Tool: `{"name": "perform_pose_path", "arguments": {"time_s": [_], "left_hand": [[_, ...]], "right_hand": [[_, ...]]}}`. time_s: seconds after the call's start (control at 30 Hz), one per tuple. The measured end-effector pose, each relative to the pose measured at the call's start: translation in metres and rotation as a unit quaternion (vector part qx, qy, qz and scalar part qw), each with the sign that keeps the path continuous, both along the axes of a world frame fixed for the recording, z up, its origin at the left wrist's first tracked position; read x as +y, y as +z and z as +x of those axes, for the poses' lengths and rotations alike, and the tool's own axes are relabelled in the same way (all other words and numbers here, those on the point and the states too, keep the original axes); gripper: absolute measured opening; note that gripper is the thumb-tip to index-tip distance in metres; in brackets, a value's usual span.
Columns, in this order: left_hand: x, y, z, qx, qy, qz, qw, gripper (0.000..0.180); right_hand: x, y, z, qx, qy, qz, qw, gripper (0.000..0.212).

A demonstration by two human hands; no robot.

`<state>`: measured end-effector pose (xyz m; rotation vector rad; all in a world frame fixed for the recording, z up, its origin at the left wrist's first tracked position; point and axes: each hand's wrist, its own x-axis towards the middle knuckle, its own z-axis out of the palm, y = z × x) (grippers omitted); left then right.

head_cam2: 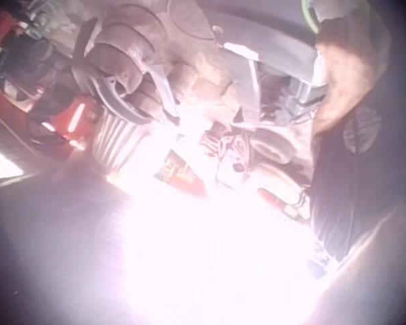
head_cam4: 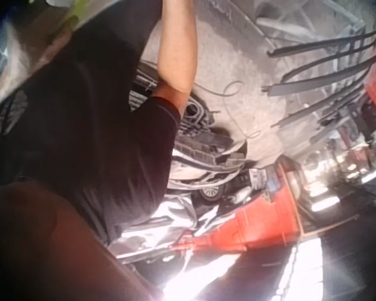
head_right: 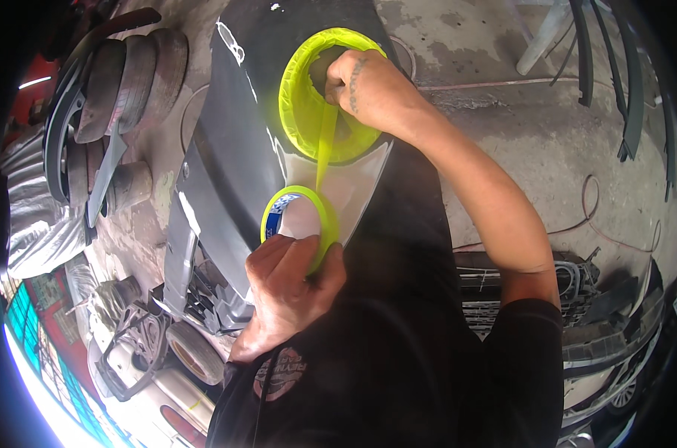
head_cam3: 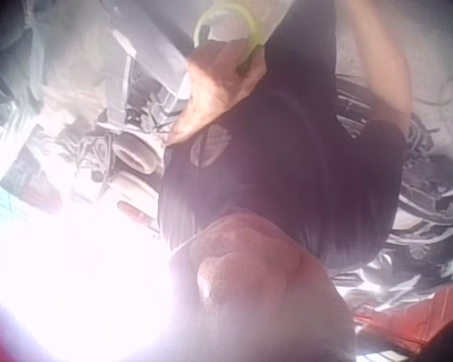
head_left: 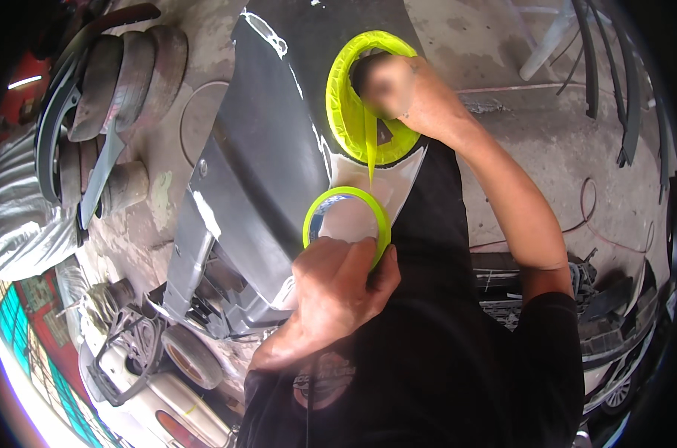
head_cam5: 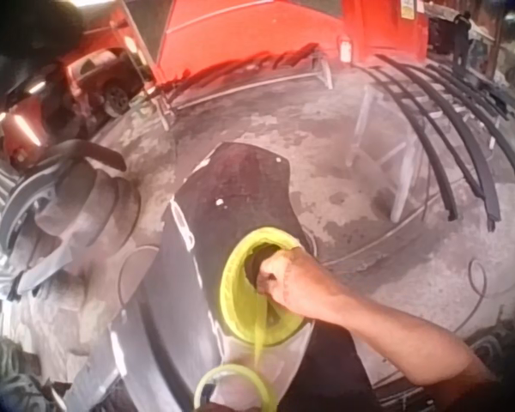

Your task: The person applies bright green masking tape around the circular opening of a dark grey car bumper. They carefully wrap the tape along the edge, smooth it down, and then flip the bumper over to continue taping the perimeter of the opening on the other side.

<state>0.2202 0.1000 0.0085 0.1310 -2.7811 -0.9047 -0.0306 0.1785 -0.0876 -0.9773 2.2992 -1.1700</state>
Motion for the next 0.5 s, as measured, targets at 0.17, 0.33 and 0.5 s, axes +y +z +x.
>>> {"name": "perform_pose_path", "arguments": {"time_s": [0.17, 0.33, 0.5], "left_hand": [[-0.001, 0.002, 0.001, -0.012, 0.012, 0.000, 1.000, 0.013], [-0.001, -0.001, 0.002, -0.019, 0.015, -0.001, 1.000, 0.012], [0.000, 0.002, 0.002, -0.033, 0.018, 0.004, 0.999, 0.013]], "right_hand": [[-0.001, 0.000, 0.002, 0.019, 0.000, 0.007, 1.000, 0.013], [0.000, 0.000, 0.004, 0.032, 0.010, 0.024, 0.999, 0.014], [0.003, 0.007, 0.007, 0.072, -0.012, 0.012, 0.997, 0.019]]}}
